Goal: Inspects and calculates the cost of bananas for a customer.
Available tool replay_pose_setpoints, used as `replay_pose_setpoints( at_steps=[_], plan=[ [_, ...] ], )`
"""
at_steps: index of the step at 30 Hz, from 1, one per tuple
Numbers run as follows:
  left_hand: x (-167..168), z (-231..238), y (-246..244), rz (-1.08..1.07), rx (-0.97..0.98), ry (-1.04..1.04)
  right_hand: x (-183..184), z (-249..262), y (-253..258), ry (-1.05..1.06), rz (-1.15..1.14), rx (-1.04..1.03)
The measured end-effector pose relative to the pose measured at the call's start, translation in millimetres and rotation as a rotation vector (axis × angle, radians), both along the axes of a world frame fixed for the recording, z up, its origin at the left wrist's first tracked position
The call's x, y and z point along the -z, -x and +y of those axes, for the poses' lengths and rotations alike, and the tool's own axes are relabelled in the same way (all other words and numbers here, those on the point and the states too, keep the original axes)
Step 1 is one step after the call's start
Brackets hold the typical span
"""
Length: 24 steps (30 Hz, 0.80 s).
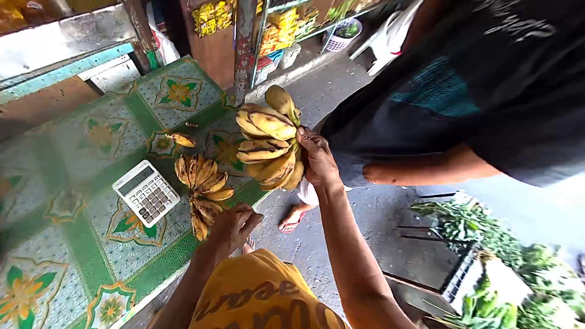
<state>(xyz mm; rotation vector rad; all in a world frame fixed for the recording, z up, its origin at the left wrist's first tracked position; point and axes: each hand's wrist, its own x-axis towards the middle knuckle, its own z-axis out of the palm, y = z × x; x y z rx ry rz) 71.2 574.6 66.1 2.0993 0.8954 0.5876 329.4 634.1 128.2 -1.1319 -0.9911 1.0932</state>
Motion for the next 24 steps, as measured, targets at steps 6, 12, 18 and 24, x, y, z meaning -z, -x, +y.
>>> replay_pose_setpoints(
  at_steps=[6,12,18,24],
  plan=[
    [-51.3,19.9,-4.7,-0.548,-0.135,0.282,-76.1,-13.8,31.6,-0.388,-0.191,0.094],
    [-87.7,29.5,5.2,-0.854,-0.218,0.515,-94.0,-24.3,66.2,-0.522,-0.409,0.143],
    [-92.3,25.3,21.0,-0.9,-0.219,0.19,-102.1,-17.8,84.3,-0.465,-0.152,0.155],
    [-120.0,12.1,46.4,-0.986,-0.428,-0.256,-123.4,-23.7,96.6,-0.152,0.509,-0.036]
  ],
)
